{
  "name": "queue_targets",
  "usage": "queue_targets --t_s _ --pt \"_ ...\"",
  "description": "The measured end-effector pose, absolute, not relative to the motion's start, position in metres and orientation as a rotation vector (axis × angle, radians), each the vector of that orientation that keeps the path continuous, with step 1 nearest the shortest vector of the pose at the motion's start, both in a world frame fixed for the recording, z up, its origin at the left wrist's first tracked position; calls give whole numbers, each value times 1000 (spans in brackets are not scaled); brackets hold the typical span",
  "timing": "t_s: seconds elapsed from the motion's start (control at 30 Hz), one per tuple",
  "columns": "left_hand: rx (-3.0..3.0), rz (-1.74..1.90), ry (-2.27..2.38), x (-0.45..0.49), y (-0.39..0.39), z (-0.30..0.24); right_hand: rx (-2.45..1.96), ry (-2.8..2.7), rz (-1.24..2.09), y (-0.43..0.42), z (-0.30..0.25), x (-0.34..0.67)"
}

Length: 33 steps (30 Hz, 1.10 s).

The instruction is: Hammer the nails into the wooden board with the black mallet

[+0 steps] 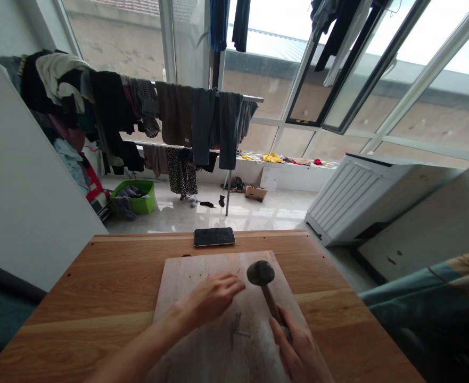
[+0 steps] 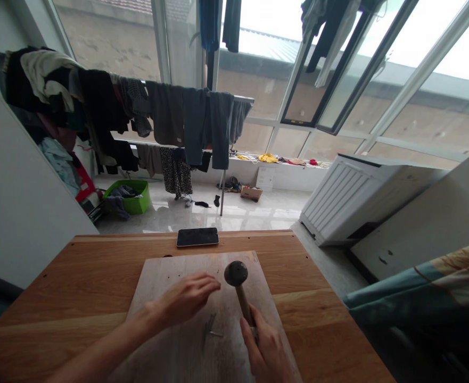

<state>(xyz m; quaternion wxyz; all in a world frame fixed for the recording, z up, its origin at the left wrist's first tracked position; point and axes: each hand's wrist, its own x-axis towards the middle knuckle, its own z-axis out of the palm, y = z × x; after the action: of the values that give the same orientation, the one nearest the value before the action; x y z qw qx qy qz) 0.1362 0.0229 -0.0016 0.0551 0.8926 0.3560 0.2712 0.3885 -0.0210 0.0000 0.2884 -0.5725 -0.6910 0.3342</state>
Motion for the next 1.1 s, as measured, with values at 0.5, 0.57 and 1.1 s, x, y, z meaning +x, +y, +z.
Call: queue_targets --t_s 0.5,0.57,1.1 --pt "3388 532 613 154 -9 10 -1592 -1951 827 -28 -33 423" --pt "3366 524 631 155 -7 13 -1600 -1949 810 -28 -32 423" --pt "2290 671 1499 112 39 1 -1533 -2088 649 -31 -53 432"
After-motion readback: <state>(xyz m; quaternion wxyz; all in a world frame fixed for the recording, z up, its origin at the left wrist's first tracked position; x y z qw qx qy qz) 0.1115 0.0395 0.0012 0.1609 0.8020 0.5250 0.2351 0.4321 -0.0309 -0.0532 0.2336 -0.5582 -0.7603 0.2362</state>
